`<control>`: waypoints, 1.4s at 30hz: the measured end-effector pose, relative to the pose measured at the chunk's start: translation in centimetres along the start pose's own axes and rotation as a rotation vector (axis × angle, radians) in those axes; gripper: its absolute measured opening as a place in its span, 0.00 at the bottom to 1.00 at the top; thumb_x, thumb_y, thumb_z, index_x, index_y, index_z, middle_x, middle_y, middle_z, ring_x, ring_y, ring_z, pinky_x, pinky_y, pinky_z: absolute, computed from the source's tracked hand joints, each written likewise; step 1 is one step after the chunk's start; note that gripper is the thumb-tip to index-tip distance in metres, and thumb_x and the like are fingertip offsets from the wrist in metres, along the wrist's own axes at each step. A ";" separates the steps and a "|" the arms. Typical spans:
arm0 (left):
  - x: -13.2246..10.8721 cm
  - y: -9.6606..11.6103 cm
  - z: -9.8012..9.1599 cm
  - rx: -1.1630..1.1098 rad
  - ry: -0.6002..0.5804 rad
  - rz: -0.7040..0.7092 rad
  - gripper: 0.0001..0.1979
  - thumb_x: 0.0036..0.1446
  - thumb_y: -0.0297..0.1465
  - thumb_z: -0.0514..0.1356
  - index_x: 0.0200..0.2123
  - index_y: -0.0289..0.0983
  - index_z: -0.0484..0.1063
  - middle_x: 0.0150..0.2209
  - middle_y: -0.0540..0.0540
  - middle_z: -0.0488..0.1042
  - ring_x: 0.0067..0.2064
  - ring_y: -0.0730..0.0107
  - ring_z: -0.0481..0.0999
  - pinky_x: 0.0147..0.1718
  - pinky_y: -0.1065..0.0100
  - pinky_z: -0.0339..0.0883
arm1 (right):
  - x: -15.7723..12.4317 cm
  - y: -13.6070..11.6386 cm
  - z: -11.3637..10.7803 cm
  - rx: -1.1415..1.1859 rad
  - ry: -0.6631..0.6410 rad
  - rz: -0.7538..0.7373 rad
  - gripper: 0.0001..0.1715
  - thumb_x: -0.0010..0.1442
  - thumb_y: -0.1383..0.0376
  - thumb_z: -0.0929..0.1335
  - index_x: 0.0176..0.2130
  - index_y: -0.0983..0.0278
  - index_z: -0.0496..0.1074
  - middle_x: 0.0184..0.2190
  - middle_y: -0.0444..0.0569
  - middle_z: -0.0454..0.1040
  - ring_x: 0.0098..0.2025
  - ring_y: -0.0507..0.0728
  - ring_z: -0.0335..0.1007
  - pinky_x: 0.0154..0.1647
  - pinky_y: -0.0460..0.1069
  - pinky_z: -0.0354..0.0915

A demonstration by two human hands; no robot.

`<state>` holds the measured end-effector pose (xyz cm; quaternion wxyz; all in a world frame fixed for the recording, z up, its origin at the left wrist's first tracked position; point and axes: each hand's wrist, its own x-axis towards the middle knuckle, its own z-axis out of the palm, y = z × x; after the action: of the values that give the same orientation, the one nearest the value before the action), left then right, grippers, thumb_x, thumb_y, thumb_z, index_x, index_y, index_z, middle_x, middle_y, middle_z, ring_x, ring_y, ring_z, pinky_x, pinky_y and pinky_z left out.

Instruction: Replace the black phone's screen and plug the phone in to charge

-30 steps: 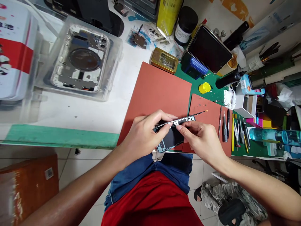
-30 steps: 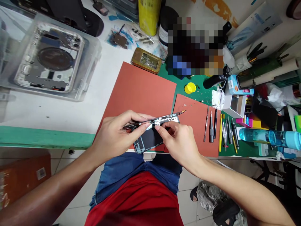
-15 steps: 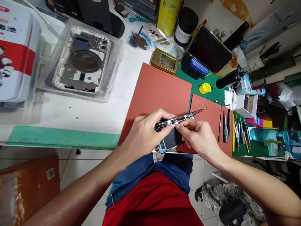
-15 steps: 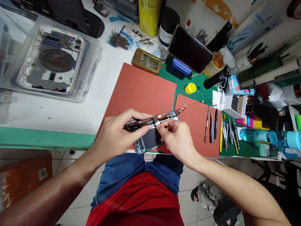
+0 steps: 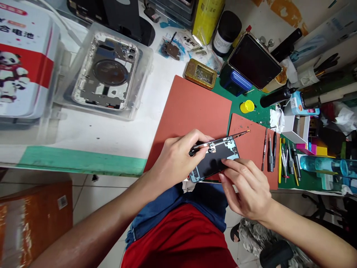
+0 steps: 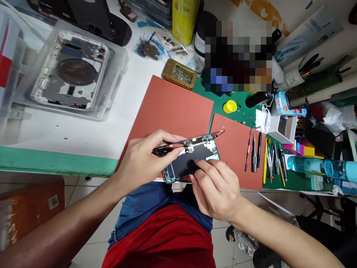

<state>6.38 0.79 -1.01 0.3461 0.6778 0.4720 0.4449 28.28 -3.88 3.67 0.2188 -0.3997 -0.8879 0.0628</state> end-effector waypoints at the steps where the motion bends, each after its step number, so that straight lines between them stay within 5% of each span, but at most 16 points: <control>1: 0.0 0.0 0.0 0.003 0.001 0.000 0.08 0.67 0.22 0.63 0.44 0.40 0.75 0.46 0.50 0.87 0.45 0.69 0.88 0.46 0.69 0.81 | -0.4 0.3 0.2 -0.044 -0.019 -0.069 0.13 0.64 0.75 0.72 0.49 0.65 0.75 0.49 0.64 0.85 0.46 0.67 0.81 0.44 0.60 0.78; 10: 0.1 0.0 0.1 -0.011 -0.006 0.036 0.09 0.66 0.19 0.65 0.44 0.38 0.74 0.47 0.50 0.87 0.48 0.72 0.87 0.46 0.73 0.79 | -0.4 1.7 1.8 -0.163 -0.164 -0.107 0.08 0.67 0.71 0.70 0.47 0.68 0.76 0.62 0.65 0.78 0.58 0.73 0.74 0.50 0.63 0.71; 26: 0.0 -0.2 0.2 -0.009 -0.048 0.116 0.10 0.66 0.18 0.65 0.45 0.36 0.73 0.49 0.49 0.86 0.49 0.72 0.87 0.45 0.76 0.78 | -0.7 2.0 2.2 -0.249 -0.167 -0.125 0.08 0.70 0.69 0.68 0.46 0.68 0.76 0.63 0.63 0.78 0.62 0.72 0.73 0.55 0.63 0.66; 42: -0.5 -0.5 -0.1 0.049 -0.092 0.175 0.10 0.66 0.19 0.65 0.47 0.37 0.72 0.51 0.45 0.86 0.49 0.66 0.87 0.46 0.70 0.78 | -0.7 2.4 1.8 -0.412 -0.230 -0.283 0.19 0.73 0.56 0.68 0.52 0.69 0.77 0.57 0.62 0.83 0.62 0.72 0.72 0.61 0.63 0.60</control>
<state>6.00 0.46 -1.58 0.3105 0.7444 0.4053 0.4303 29.53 -2.63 1.11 0.0373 -0.2979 -0.9480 -0.1055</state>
